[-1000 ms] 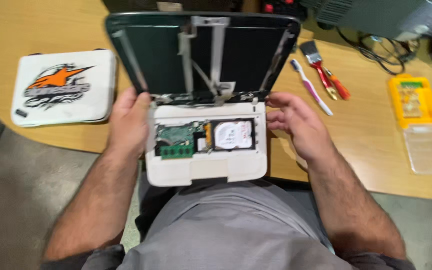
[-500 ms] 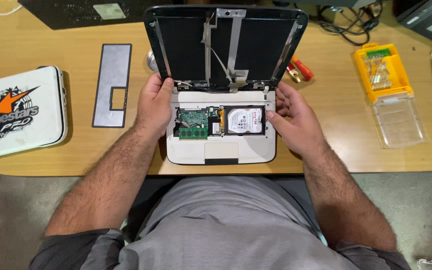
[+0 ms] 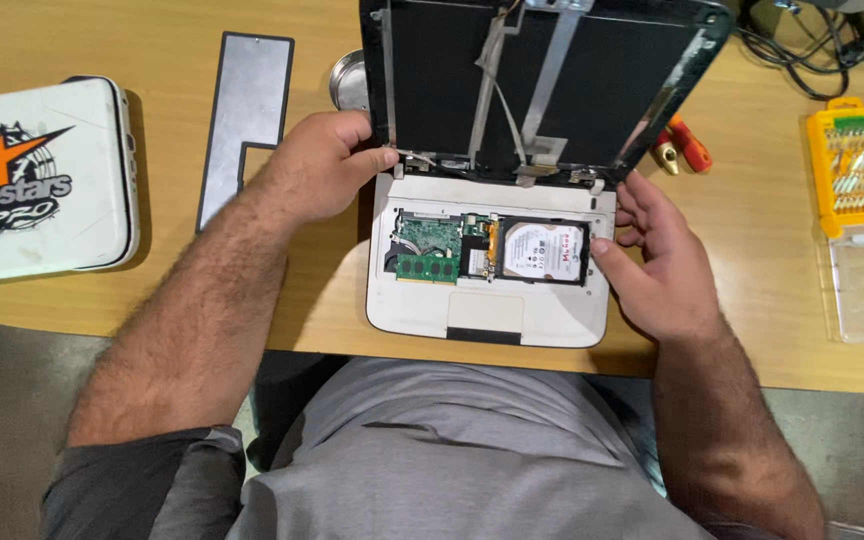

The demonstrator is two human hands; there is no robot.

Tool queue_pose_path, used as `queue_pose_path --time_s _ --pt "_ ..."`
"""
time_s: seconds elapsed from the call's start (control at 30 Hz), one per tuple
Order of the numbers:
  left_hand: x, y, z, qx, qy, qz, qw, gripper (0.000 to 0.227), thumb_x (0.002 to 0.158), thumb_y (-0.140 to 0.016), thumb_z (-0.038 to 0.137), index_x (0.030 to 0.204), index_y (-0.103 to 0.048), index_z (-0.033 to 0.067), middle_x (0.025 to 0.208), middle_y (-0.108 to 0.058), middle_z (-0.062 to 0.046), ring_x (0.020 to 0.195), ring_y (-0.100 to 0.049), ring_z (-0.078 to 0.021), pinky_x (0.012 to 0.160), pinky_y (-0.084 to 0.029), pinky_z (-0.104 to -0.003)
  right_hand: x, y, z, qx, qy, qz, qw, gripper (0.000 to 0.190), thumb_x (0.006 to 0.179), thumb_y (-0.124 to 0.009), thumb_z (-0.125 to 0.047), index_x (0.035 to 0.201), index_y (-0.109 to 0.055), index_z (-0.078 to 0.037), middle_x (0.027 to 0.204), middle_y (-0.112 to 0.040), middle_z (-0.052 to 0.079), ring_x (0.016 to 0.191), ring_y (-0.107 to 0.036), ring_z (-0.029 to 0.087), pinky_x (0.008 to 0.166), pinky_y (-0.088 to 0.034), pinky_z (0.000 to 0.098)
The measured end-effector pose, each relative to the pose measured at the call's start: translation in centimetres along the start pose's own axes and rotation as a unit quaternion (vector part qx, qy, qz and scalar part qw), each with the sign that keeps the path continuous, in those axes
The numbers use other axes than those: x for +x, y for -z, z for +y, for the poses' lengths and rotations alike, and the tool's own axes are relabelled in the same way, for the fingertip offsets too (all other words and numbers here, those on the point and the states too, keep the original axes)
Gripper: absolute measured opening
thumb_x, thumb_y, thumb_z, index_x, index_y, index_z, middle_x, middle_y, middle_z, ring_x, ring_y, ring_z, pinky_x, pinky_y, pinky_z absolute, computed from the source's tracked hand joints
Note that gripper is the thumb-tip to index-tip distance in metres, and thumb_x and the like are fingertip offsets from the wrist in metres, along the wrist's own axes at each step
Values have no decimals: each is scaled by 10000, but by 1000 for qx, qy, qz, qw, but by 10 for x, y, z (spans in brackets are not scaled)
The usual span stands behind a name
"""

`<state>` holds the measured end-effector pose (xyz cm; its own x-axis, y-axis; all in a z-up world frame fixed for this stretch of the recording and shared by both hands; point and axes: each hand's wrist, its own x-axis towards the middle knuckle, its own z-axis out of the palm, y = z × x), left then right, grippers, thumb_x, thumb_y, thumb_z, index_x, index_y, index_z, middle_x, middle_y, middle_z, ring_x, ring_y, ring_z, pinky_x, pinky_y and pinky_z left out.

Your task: The person disassembles a white laptop by removing screws from the back cover with a screwdriver. They place the screws in a small metal container, remove the cover, and then reattach it by screwing it back into place.

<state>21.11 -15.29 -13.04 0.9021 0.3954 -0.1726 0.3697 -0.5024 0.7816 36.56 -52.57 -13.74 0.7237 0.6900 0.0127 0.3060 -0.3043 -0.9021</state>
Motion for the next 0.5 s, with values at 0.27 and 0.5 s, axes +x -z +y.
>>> queue_pose_path --time_s 0.27,0.5 --pt "-8 13 10 -48 -33 -50 997 135 974 -716 176 957 -624 78 804 -618 -44 775 -565 -176 700 -475 -342 8 1 -30 -48 -88 9 995 715 921 -654 5 1561 -347 87 1449 -561 236 1175 -546 220 954 -463 278" --pt "-5 8 -3 19 -99 -46 994 346 1031 -664 183 805 -418 95 755 -489 -27 708 -441 -201 615 -355 -363 18 -9 -39 -74 -64 13 995 604 984 -519 -11 1565 -392 97 1268 -518 126 1004 -473 131 786 -384 187"
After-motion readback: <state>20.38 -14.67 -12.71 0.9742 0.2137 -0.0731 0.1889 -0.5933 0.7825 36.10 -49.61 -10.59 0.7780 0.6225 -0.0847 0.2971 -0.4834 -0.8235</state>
